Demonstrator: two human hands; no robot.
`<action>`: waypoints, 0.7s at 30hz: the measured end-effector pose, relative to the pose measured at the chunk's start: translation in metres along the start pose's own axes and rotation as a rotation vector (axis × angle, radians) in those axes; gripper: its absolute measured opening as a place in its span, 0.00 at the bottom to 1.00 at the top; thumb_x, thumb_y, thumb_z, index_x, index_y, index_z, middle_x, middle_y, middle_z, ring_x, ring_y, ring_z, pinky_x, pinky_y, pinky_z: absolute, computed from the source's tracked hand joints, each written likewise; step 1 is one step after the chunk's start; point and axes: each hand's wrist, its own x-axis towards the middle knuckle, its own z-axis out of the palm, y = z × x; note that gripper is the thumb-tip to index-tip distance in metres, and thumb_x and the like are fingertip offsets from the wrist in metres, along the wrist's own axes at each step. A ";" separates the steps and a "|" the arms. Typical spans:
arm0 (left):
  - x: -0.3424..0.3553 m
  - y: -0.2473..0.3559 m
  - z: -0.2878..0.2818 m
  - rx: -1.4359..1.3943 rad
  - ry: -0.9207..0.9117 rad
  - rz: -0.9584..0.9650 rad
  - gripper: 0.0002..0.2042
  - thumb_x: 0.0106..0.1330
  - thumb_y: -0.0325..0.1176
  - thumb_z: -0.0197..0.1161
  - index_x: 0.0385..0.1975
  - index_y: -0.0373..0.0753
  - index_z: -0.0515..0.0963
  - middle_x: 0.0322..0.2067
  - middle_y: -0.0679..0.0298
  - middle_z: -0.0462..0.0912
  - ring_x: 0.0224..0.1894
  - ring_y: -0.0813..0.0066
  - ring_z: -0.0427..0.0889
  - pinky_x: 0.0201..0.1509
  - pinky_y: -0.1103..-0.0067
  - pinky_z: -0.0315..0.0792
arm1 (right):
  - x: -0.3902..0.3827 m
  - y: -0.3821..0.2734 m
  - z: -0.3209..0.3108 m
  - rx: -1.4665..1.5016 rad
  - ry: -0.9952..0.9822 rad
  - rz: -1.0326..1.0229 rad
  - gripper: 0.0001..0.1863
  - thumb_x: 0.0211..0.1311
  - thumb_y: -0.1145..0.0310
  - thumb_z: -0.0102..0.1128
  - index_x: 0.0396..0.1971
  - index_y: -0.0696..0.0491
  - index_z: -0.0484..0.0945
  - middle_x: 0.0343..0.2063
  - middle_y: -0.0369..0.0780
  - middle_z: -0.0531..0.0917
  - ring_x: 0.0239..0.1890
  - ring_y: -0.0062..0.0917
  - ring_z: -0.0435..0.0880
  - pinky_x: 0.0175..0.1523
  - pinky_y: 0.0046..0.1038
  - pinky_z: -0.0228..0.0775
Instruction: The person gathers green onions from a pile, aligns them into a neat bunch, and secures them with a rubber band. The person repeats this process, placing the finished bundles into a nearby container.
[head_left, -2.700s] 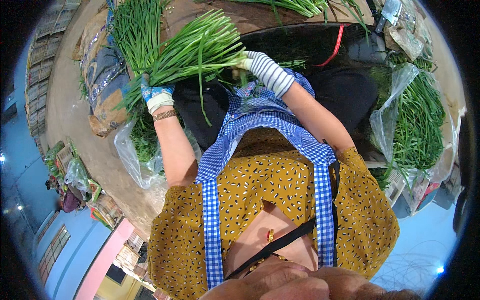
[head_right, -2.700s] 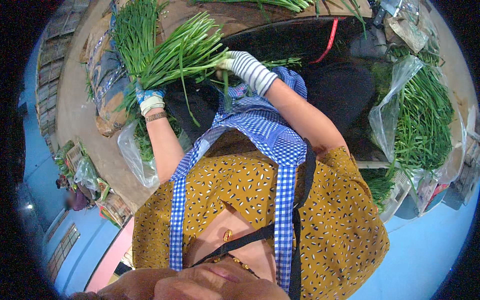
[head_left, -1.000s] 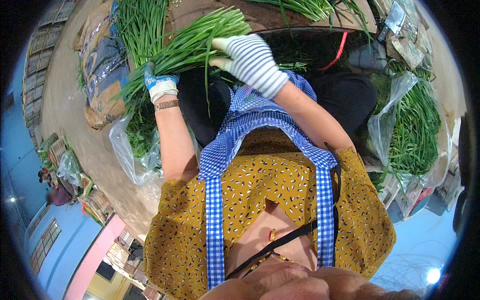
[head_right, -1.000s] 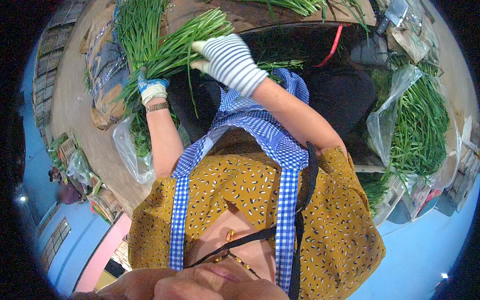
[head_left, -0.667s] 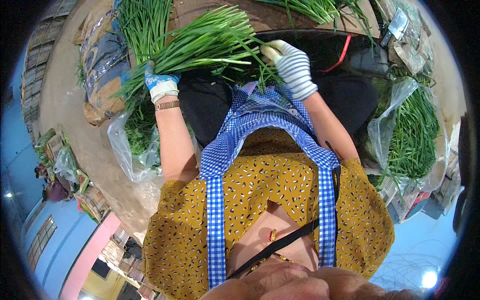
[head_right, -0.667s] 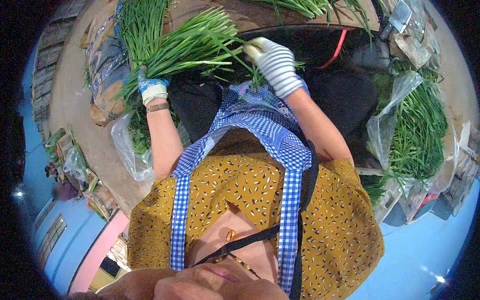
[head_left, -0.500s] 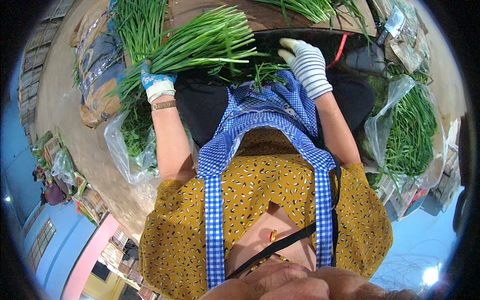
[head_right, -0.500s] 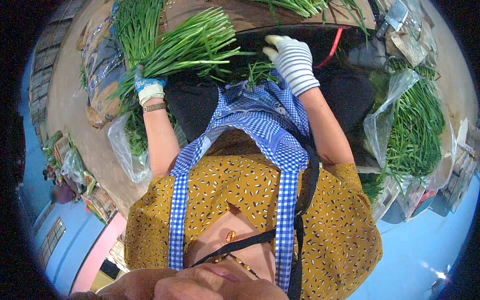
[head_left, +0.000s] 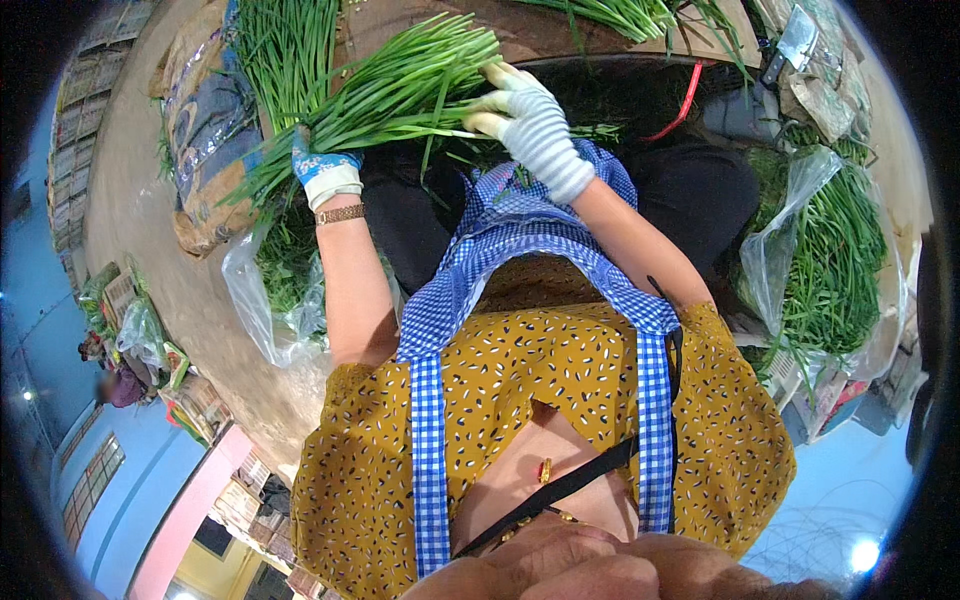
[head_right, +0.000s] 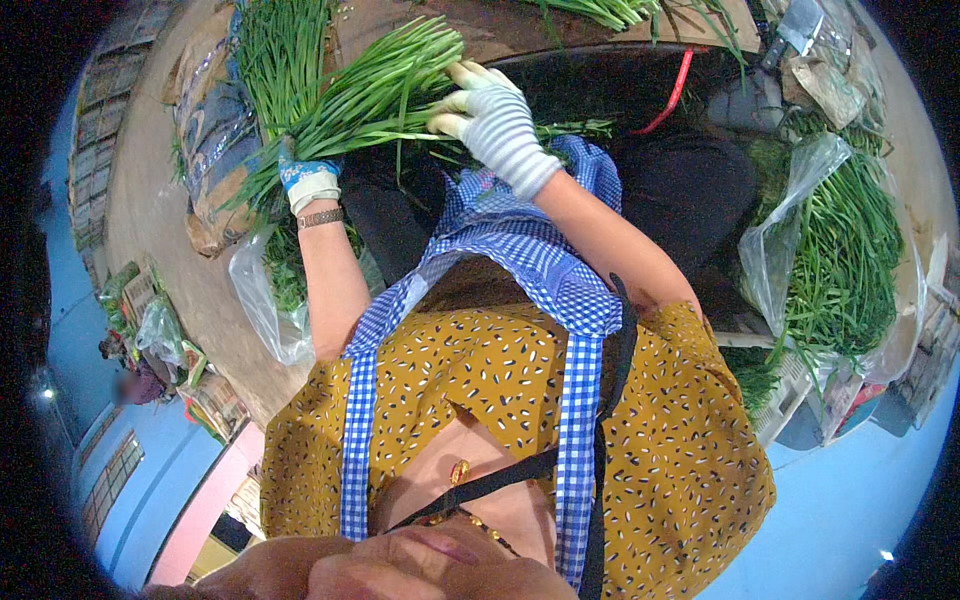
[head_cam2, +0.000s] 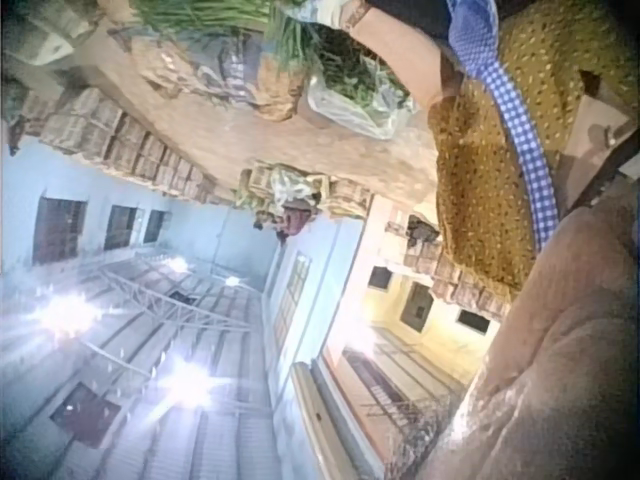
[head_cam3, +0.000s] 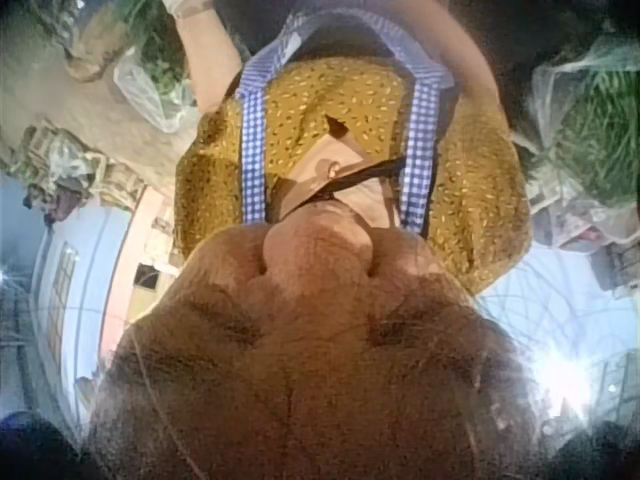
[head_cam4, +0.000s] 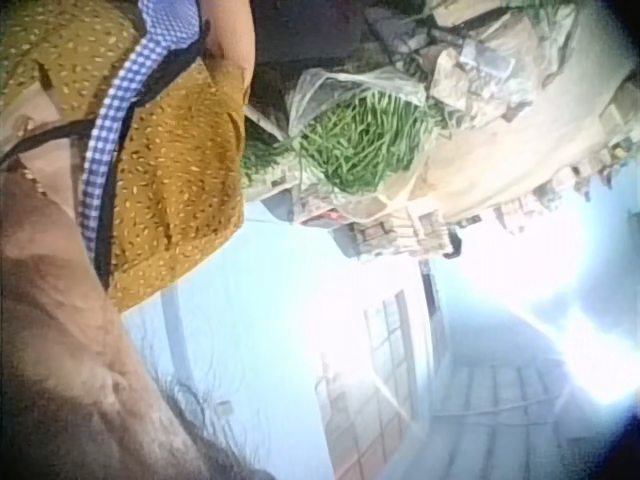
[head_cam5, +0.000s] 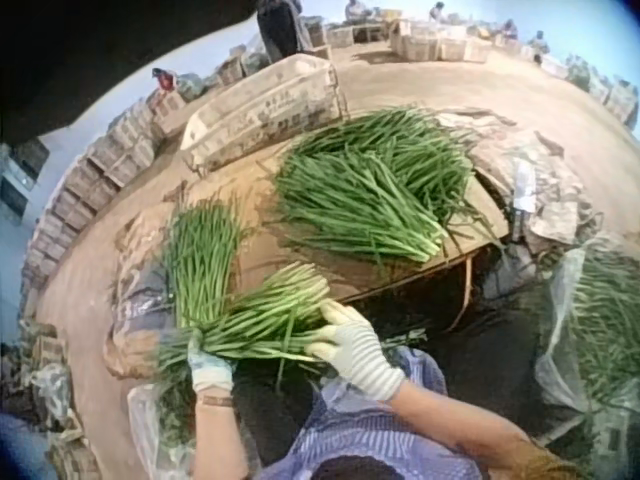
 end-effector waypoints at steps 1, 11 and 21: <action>-0.003 -0.001 0.003 -0.007 0.007 -0.002 0.20 0.58 0.42 0.48 0.48 0.39 0.70 0.51 0.55 0.70 0.54 0.53 0.66 0.57 0.55 0.57 | -0.009 0.004 -0.007 -0.022 0.008 -0.022 0.10 0.40 0.58 0.58 0.21 0.48 0.82 0.43 0.44 0.76 0.51 0.37 0.69 0.55 0.32 0.58; -0.011 0.003 0.007 0.043 -0.028 -0.006 0.22 0.58 0.41 0.49 0.50 0.39 0.68 0.52 0.55 0.68 0.54 0.52 0.65 0.57 0.53 0.57 | -0.014 0.037 -0.078 -0.362 -0.143 0.131 0.16 0.45 0.56 0.59 0.34 0.48 0.80 0.38 0.41 0.79 0.40 0.34 0.77 0.46 0.31 0.68; 0.002 0.001 -0.005 0.034 -0.056 -0.013 0.21 0.57 0.43 0.48 0.48 0.39 0.69 0.51 0.54 0.70 0.52 0.52 0.67 0.55 0.53 0.60 | 0.031 0.036 0.033 0.363 -0.375 0.630 0.35 0.44 0.41 0.58 0.48 0.52 0.71 0.43 0.44 0.77 0.47 0.35 0.75 0.51 0.30 0.64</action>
